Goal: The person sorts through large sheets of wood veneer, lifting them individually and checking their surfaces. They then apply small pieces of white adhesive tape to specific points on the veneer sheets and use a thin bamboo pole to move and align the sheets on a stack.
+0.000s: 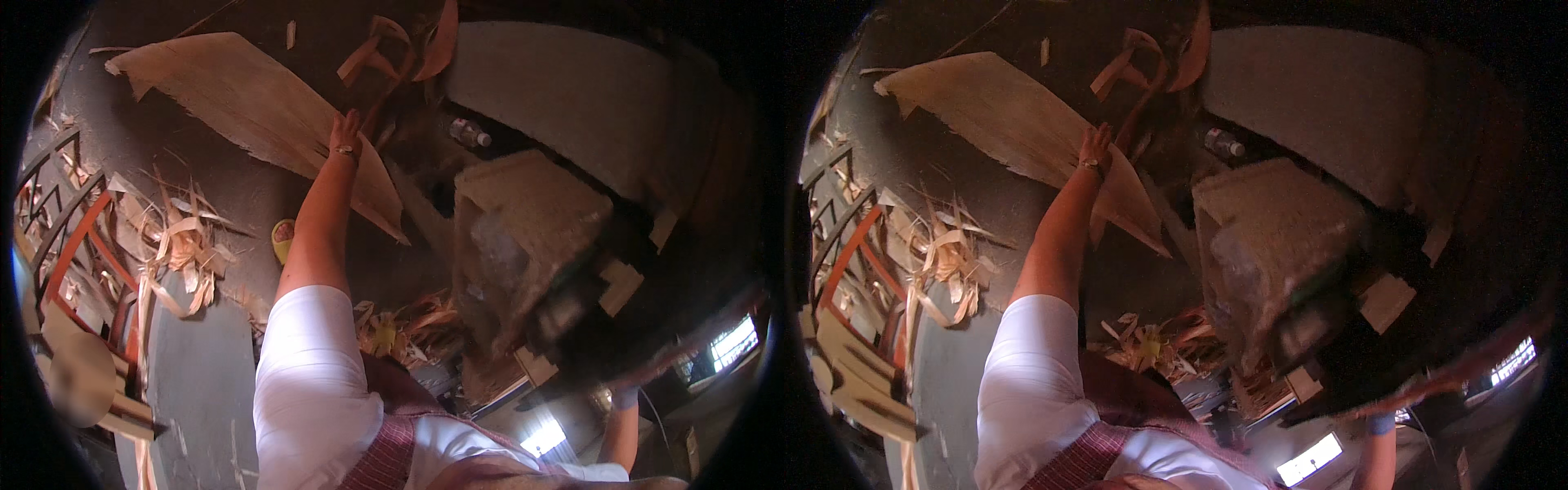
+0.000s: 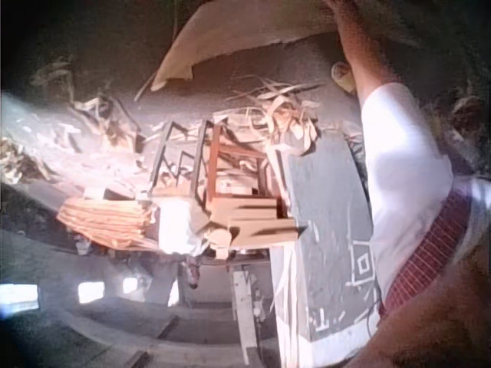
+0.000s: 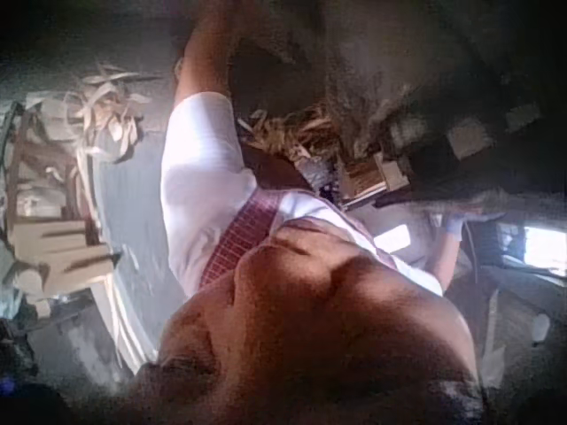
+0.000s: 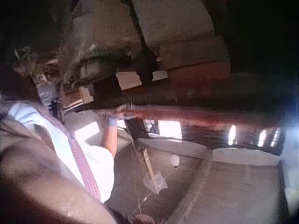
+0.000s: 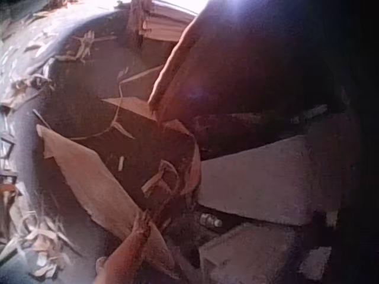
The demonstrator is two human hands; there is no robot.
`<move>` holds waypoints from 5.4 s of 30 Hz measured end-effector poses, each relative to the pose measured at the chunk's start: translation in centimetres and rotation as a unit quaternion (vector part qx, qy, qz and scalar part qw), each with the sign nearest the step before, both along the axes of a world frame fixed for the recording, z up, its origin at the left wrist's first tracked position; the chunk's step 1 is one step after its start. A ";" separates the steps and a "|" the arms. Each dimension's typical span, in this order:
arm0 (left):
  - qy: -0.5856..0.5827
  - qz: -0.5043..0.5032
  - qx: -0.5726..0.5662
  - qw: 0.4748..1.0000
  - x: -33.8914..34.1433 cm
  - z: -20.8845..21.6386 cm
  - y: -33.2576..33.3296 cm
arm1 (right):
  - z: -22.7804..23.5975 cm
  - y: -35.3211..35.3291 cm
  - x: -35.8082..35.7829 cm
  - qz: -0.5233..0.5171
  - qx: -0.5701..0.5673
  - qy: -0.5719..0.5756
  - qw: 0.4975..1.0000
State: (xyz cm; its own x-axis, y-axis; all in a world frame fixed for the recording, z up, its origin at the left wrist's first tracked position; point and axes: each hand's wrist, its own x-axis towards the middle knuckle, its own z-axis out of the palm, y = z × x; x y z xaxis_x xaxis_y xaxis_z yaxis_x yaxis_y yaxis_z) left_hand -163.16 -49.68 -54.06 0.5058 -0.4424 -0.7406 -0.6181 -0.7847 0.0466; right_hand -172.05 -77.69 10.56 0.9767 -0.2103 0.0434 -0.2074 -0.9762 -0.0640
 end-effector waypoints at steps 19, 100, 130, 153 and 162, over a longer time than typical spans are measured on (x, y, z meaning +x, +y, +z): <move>-0.117 -0.003 -0.365 0.924 -19.0 30.3 15.8 | -0.1 0.6 0.8 0.012 0.137 -0.117 0.984; -0.600 0.216 -0.164 0.752 -45.5 84.7 -61.8 | 25.1 -96.8 -17.3 0.246 -0.222 -0.358 0.873; -0.467 0.288 -0.072 0.833 -51.6 70.8 -73.1 | 9.1 -103.7 -4.6 -0.114 0.444 -0.170 0.872; -0.605 0.253 -0.155 0.739 -43.0 81.7 -68.4 | 11.7 -99.8 -13.2 0.370 0.003 -0.151 0.917; -0.511 0.285 -0.121 0.802 -50.1 72.6 -67.7 | 8.0 -101.5 -16.8 0.432 -0.036 -0.031 0.901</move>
